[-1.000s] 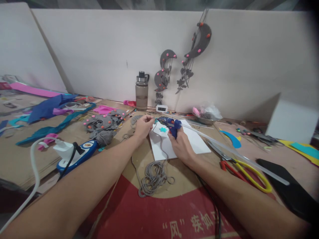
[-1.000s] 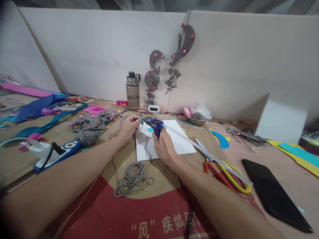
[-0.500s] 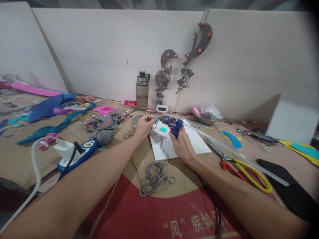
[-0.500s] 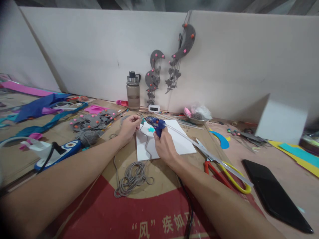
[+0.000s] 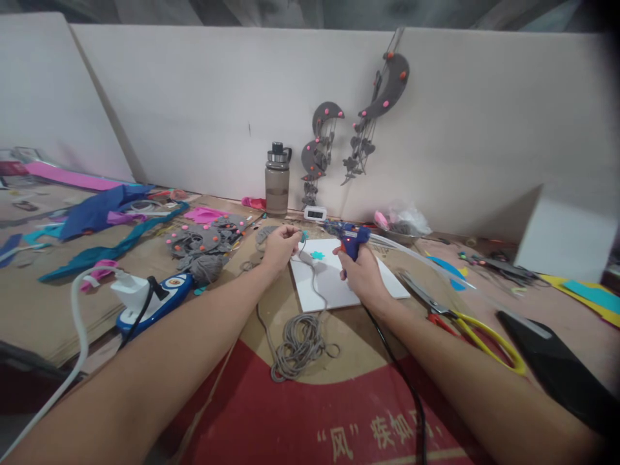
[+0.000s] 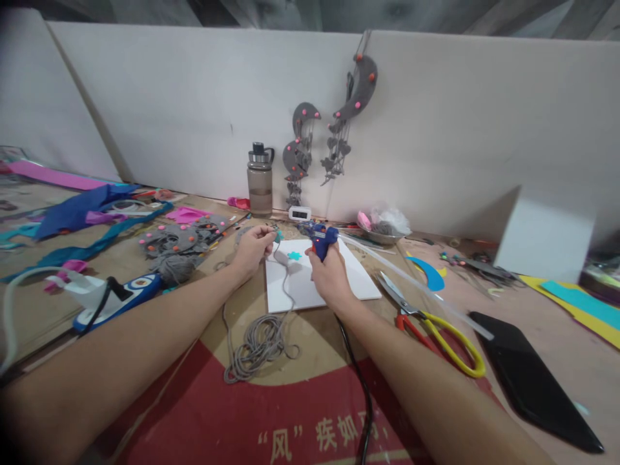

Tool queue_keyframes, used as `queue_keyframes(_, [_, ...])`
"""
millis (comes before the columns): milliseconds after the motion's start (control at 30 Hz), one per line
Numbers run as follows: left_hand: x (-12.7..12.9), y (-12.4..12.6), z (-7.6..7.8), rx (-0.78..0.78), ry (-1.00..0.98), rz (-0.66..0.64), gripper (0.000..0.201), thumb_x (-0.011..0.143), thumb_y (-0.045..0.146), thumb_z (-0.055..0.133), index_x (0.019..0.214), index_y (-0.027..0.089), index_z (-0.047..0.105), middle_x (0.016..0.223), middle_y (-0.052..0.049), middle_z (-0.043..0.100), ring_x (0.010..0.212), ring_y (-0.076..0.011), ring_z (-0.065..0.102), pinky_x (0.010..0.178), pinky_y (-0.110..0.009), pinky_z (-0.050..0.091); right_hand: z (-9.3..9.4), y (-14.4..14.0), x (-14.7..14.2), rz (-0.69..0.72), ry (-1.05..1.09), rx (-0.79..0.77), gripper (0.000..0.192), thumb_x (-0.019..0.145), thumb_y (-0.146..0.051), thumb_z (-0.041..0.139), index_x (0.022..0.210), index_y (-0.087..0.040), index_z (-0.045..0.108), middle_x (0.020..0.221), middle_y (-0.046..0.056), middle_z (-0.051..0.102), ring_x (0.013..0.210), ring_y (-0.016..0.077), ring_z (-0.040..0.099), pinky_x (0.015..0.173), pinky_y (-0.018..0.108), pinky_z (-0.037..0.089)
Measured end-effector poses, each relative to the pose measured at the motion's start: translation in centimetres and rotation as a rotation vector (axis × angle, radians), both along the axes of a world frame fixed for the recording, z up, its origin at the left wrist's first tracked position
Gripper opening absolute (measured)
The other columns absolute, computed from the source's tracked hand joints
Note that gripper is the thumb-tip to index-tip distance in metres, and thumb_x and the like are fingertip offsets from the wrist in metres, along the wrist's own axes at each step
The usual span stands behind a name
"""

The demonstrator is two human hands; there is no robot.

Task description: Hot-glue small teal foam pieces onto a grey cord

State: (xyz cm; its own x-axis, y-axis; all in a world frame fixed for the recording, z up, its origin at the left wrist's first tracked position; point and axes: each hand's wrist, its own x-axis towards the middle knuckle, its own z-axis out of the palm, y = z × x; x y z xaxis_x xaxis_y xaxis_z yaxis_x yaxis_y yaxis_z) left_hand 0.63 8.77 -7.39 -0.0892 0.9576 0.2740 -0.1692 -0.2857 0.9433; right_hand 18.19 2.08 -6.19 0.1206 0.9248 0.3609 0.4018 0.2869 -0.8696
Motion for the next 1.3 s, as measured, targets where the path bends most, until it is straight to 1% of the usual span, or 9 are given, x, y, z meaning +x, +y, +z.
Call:
queue_keyframes(167, [0.0, 0.1, 0.3, 0.031, -0.05, -0.012, 0.021, 0.067, 0.029, 0.068, 0.074, 0.016, 0.054, 0.047, 0.006, 0.047, 0.039, -0.0049, 0.039, 0.039, -0.018, 0.026, 0.7, 2.3, 2.9, -0.156, -0.224, -0.176, 0.013, 0.075, -0.029, 0.05, 0.074, -0.018, 0.057, 0.062, 0.003, 0.062, 0.045, 0.0142, 0.053, 0.047, 0.028, 0.041])
queue_keyframes(267, [0.3, -0.2, 0.8, 0.065, -0.082, -0.035, 0.021, 0.068, 0.029, 0.068, 0.076, 0.015, 0.055, 0.049, 0.006, 0.049, 0.04, -0.0051, 0.041, 0.04, -0.018, 0.027, 0.4, 3.3, 4.5, -0.193, -0.399, -0.206, 0.019, 0.072, -0.027, 0.056, 0.054, -0.021, 0.052, 0.046, 0.004, 0.055, 0.045, 0.0183, 0.053, 0.051, 0.032, 0.041])
queue_keyframes(533, [1.6, -2.2, 2.5, 0.109, -0.062, -0.081, 0.017, 0.07, 0.028, 0.065, 0.076, 0.016, 0.055, 0.05, 0.006, 0.047, 0.042, -0.0057, 0.039, 0.041, -0.02, 0.024, 1.8, 1.8, 5.2, -0.339, -0.828, 0.017, 0.031, 0.073, -0.042, 0.063, 0.054, -0.021, 0.05, 0.058, 0.011, 0.06, 0.069, 0.025, 0.062, 0.067, 0.036, 0.044])
queue_keyframes(633, [2.0, -3.2, 3.0, 0.159, 0.028, -0.05, 0.014, 0.071, 0.028, 0.063, 0.075, 0.017, 0.056, 0.055, 0.005, 0.049, 0.047, -0.0065, 0.041, 0.046, -0.02, 0.028, 2.6, 1.0, 3.6, -0.256, -0.708, 0.166, 0.015, 0.078, -0.031, 0.055, 0.07, -0.02, 0.051, 0.074, 0.011, 0.062, 0.077, 0.0239, 0.06, 0.073, 0.038, 0.044])
queue_keyframes(700, [2.3, -3.8, 3.3, 0.217, 0.122, 0.019, 0.011, 0.071, 0.026, 0.063, 0.073, 0.016, 0.058, 0.061, 0.003, 0.053, 0.054, -0.0078, 0.044, 0.052, -0.02, 0.034, 2.6, 0.6, 1.9, -0.108, -0.467, 0.212, 0.01, 0.078, -0.029, 0.052, 0.08, -0.02, 0.048, 0.082, 0.008, 0.061, 0.08, 0.0214, 0.059, 0.077, 0.038, 0.045])
queue_keyframes(833, [2.7, -5.0, 3.6, 0.3, 0.294, 0.134, 0.008, 0.072, 0.024, 0.061, 0.073, 0.016, 0.061, 0.064, 0.002, 0.056, 0.06, -0.0097, 0.046, 0.06, -0.022, 0.037, 1.8, -0.2, -1.5, 0.221, 0.278, 0.058, 0.038, 0.066, -0.026, 0.061, 0.096, -0.023, 0.037, 0.092, 0.002, 0.061, 0.083, 0.0158, 0.061, 0.079, 0.034, 0.048])
queue_keyframes(933, [3.1, -5.4, 3.5, 0.319, 0.313, 0.139, 0.008, 0.073, 0.025, 0.06, 0.074, 0.016, 0.061, 0.066, 0.001, 0.058, 0.061, -0.0098, 0.048, 0.061, -0.022, 0.037, 1.7, -1.1, -2.8, 0.349, 0.542, -0.066, 0.047, 0.065, -0.025, 0.064, 0.1, -0.025, 0.034, 0.081, -0.004, 0.06, 0.067, 0.0119, 0.059, 0.072, 0.032, 0.05])
queue_keyframes(1133, [3.7, -5.4, 3.1, 0.141, 0.016, -0.046, 0.014, 0.07, 0.028, 0.065, 0.074, 0.017, 0.058, 0.062, 0.003, 0.053, 0.053, -0.0074, 0.044, 0.051, -0.02, 0.034, 2.0, -1.4, -2.3, 0.195, 0.472, -0.048, 0.032, 0.072, -0.037, 0.062, 0.094, -0.025, 0.042, 0.062, -0.01, 0.043, 0.048, 0.0073, 0.039, 0.044, 0.019, 0.036])
queue_keyframes(1300, [3.9, -5.7, 3.5, -0.056, -0.169, -0.221, 0.02, 0.062, 0.025, 0.071, 0.072, 0.016, 0.055, 0.058, 0.004, 0.049, 0.048, -0.0052, 0.041, 0.041, -0.017, 0.021, 1.2, -0.4, -1.2, 0.072, 0.254, 0.106, 0.019, 0.077, -0.038, 0.056, 0.081, -0.02, 0.051, 0.069, -0.004, 0.051, 0.057, 0.0093, 0.044, 0.048, 0.021, 0.036])
